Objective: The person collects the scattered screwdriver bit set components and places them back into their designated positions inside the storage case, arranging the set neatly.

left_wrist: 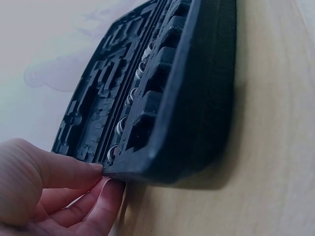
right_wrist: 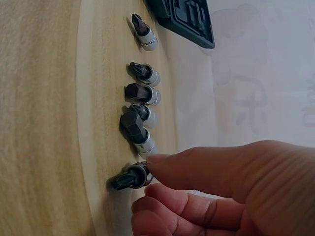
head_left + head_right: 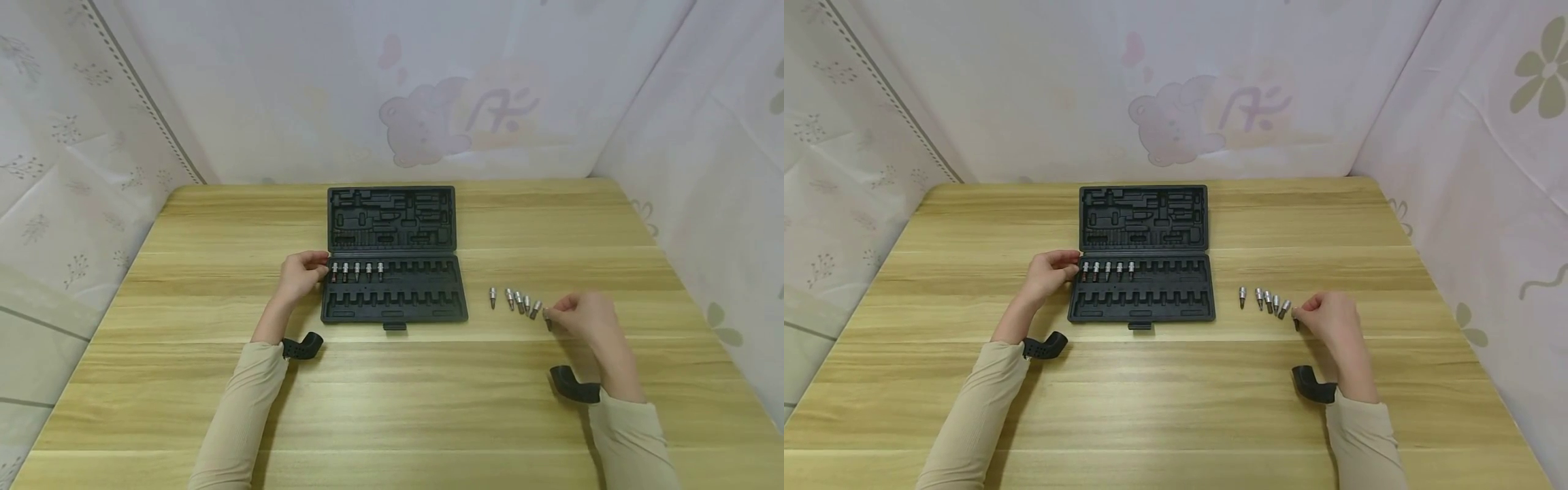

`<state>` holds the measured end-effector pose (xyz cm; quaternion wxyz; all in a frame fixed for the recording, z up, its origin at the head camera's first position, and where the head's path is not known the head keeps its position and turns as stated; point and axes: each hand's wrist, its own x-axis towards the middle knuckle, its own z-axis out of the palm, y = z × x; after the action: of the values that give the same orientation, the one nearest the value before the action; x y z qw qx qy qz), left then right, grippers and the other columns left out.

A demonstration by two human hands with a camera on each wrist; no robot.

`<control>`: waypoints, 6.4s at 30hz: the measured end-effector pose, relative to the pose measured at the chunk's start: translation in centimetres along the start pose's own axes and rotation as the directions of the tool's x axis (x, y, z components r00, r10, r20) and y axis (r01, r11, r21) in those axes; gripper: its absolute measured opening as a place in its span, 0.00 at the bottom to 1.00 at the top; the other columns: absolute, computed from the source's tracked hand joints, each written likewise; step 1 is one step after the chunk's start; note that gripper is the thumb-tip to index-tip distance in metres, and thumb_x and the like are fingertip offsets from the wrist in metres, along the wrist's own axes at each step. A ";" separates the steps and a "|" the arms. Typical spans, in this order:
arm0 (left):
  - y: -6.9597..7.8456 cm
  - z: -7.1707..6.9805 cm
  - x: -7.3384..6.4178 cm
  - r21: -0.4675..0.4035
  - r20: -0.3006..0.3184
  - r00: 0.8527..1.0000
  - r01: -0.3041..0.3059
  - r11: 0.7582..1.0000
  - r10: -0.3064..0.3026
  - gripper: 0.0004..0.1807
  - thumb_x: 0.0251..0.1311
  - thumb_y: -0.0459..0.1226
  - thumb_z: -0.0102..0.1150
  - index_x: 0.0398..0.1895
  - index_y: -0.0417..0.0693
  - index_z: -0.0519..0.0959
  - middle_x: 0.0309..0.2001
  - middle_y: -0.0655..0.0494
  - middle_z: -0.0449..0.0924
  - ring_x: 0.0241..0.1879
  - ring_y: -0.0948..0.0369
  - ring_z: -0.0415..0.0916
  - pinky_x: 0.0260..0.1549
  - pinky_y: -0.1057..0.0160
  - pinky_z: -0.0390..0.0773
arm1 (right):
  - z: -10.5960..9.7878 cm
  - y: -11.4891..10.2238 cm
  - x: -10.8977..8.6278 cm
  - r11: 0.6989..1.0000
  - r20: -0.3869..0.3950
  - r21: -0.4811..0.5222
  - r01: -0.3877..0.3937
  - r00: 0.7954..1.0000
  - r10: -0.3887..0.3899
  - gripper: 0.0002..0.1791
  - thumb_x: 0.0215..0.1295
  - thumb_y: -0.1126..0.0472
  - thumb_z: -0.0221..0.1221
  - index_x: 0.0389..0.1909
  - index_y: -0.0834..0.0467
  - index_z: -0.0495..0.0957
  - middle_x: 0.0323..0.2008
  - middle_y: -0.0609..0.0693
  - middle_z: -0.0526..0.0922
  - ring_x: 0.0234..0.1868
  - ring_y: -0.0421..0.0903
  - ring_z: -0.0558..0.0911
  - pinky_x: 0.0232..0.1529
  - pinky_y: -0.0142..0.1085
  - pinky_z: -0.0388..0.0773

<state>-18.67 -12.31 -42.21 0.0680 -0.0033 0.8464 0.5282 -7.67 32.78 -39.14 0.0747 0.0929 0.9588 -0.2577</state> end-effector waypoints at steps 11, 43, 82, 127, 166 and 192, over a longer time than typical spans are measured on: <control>-0.1 -0.2 0.0 -0.012 -0.002 1.000 -0.020 1.000 0.020 0.16 0.58 0.25 0.54 0.51 0.32 0.77 0.43 0.38 0.79 0.42 0.51 0.77 0.35 0.64 0.76 | -0.1 -0.2 0.6 0.998 0.120 0.040 -0.048 0.992 0.043 0.15 0.57 0.59 0.61 0.28 0.70 0.80 0.17 0.48 0.80 0.22 0.43 0.78 0.26 0.35 0.73; 0.1 0.0 0.1 0.038 0.001 1.000 0.009 0.999 -0.009 0.18 0.59 0.25 0.53 0.53 0.30 0.76 0.46 0.35 0.78 0.45 0.49 0.75 0.31 0.71 0.72 | -1.9 -1.5 1.5 0.995 0.053 0.068 -0.070 0.996 0.066 0.21 0.60 0.53 0.57 0.36 0.70 0.80 0.19 0.46 0.82 0.24 0.41 0.78 0.29 0.33 0.72; 0.1 0.0 0.1 0.038 0.007 1.000 0.007 0.999 -0.007 0.18 0.60 0.26 0.53 0.54 0.31 0.76 0.46 0.36 0.78 0.44 0.50 0.75 0.31 0.70 0.72 | 0.7 -10.2 4.4 0.951 0.087 0.310 0.021 0.995 -0.050 0.16 0.60 0.59 0.56 0.39 0.69 0.79 0.28 0.55 0.84 0.28 0.46 0.82 0.36 0.42 0.80; 0.0 0.2 0.1 0.034 -0.005 1.000 -0.002 0.999 0.003 0.17 0.60 0.26 0.53 0.53 0.32 0.76 0.47 0.37 0.78 0.44 0.49 0.77 0.28 0.70 0.71 | 6.9 -20.3 7.3 0.934 0.159 0.346 0.091 0.975 -0.153 0.12 0.58 0.61 0.61 0.32 0.68 0.83 0.22 0.54 0.82 0.25 0.49 0.82 0.26 0.36 0.80; 0.0 0.1 0.2 0.028 -0.010 1.000 0.005 1.000 -0.004 0.17 0.60 0.26 0.53 0.53 0.32 0.76 0.48 0.37 0.78 0.44 0.50 0.77 0.28 0.70 0.72 | 10.2 -23.1 8.8 0.994 0.192 0.095 -0.044 0.981 0.025 0.13 0.57 0.57 0.61 0.22 0.64 0.80 0.10 0.49 0.78 0.18 0.44 0.82 0.37 0.41 0.79; -0.2 0.1 0.4 0.042 -0.006 1.000 0.011 0.999 -0.011 0.17 0.61 0.26 0.52 0.54 0.33 0.76 0.48 0.37 0.78 0.43 0.51 0.76 0.26 0.71 0.72 | 9.1 -23.2 9.9 0.989 0.369 0.089 -0.120 0.926 0.079 0.27 0.61 0.66 0.57 0.61 0.70 0.64 0.21 0.53 0.77 0.15 0.40 0.78 0.35 0.37 0.78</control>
<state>-19.01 -12.25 -42.50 0.0687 -0.0080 0.8574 0.5099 -21.49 9.78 -37.71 0.2590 0.0959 0.9068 -0.3185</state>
